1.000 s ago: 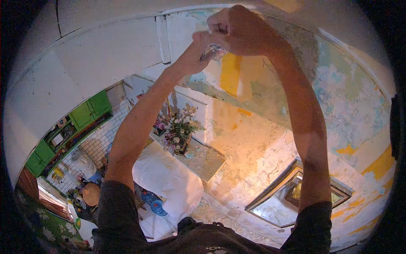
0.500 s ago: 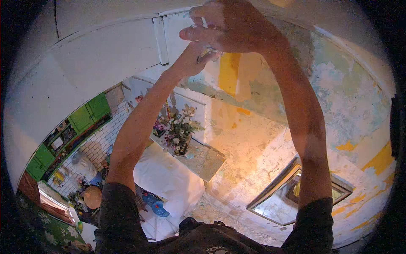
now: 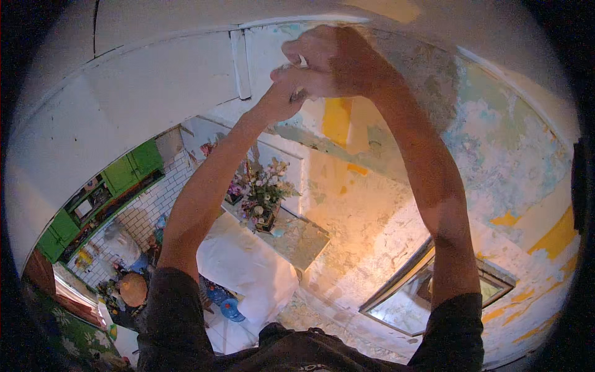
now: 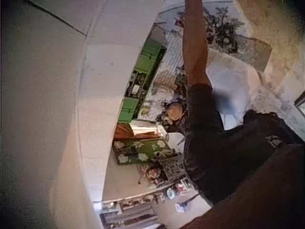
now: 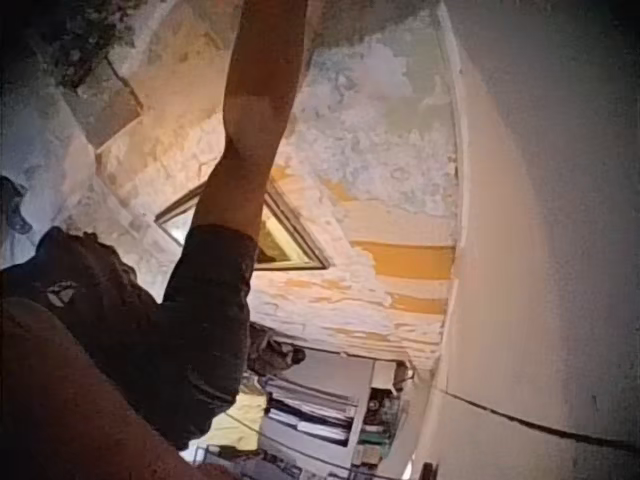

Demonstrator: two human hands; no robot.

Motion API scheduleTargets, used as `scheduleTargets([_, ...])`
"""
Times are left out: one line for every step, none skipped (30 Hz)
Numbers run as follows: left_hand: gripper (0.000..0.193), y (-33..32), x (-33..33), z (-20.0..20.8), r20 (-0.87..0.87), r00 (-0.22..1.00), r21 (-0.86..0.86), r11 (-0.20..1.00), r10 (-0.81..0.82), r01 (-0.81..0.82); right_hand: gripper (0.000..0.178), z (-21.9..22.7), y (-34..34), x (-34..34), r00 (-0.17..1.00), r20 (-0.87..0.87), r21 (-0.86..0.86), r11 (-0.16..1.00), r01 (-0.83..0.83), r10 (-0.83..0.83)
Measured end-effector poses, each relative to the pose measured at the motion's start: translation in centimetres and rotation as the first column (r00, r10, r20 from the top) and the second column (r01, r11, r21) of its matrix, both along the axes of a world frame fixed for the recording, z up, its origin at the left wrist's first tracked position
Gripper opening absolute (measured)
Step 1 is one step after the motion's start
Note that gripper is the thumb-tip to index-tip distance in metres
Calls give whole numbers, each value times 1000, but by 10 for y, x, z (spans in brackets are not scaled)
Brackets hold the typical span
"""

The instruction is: Scraping old paint or plaster off a wall using a putty knife.

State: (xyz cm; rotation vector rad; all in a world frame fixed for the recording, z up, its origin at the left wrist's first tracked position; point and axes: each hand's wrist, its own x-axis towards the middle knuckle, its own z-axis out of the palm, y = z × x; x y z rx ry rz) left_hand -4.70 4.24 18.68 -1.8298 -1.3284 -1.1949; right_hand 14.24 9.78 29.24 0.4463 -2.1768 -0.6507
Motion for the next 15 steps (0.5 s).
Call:
scheduleTargets([30,-1,0,0,11,1000,-63,998,13,-12,44,1,-2,1,999,1,-13,999,42,-42])
scheduleTargets([31,-2,0,1,31,997,-139,988,69,-64,42,3,-3,2,997,-34,79,994,-71,74])
scheduleTargets([32,-3,1,2,12,1000,-120,992,25,-23,41,5,-5,3,993,-37,162,982,-101,109])
scheduleTargets([33,-4,2,4,-43,999,-76,997,5,-9,41,7,-7,6,980,-66,188,967,-175,190])
scheduleTargets([34,-5,4,5,-88,996,-34,999,-10,7,40,8,-9,9,998,9,8,998,-60,60])
scheduleTargets([34,-6,6,6,-78,997,-31,1000,-5,3,39,8,-11,13,995,99,-156,987,37,-22])
scheduleTargets([34,-6,8,8,-96,995,-42,999,-8,4,39,9,-13,16,992,120,-165,984,70,-51])
scheduleTargets([34,-6,10,9,-104,995,-49,999,-9,4,39,9,-14,19,994,111,-116,993,35,-22])
scheduleTargets([35,-5,11,11,-112,994,-56,998,-10,4,39,8,-14,21,994,98,-59,997,-39,45])
scheduleTargets([35,-4,12,12,-152,988,-12,999,-35,34,39,9,-14,22,994,108,-67,998,1,6])
scheduleTargets([35,-3,13,12,-121,990,-29,997,-71,68,37,9,-13,22,994,112,-52,999,-10,15])
scheduleTargets([35,-2,13,13,-194,979,29,997,-61,67,36,9,-11,21,990,127,-42,998,-54,59])
scheduleTargets([35,-2,12,13,-120,993,-21,1000,-19,17,36,10,-9,19,993,114,-38,999,-18,22])
scheduleTargets([36,-1,12,14,-37,998,-119,992,43,-47,23,11,-7,17,995,87,76,995,-62,55])
scheduleTargets([36,-1,11,15,-52,998,-76,997,25,-28,30,13,-4,15,994,62,190,977,-100,90])
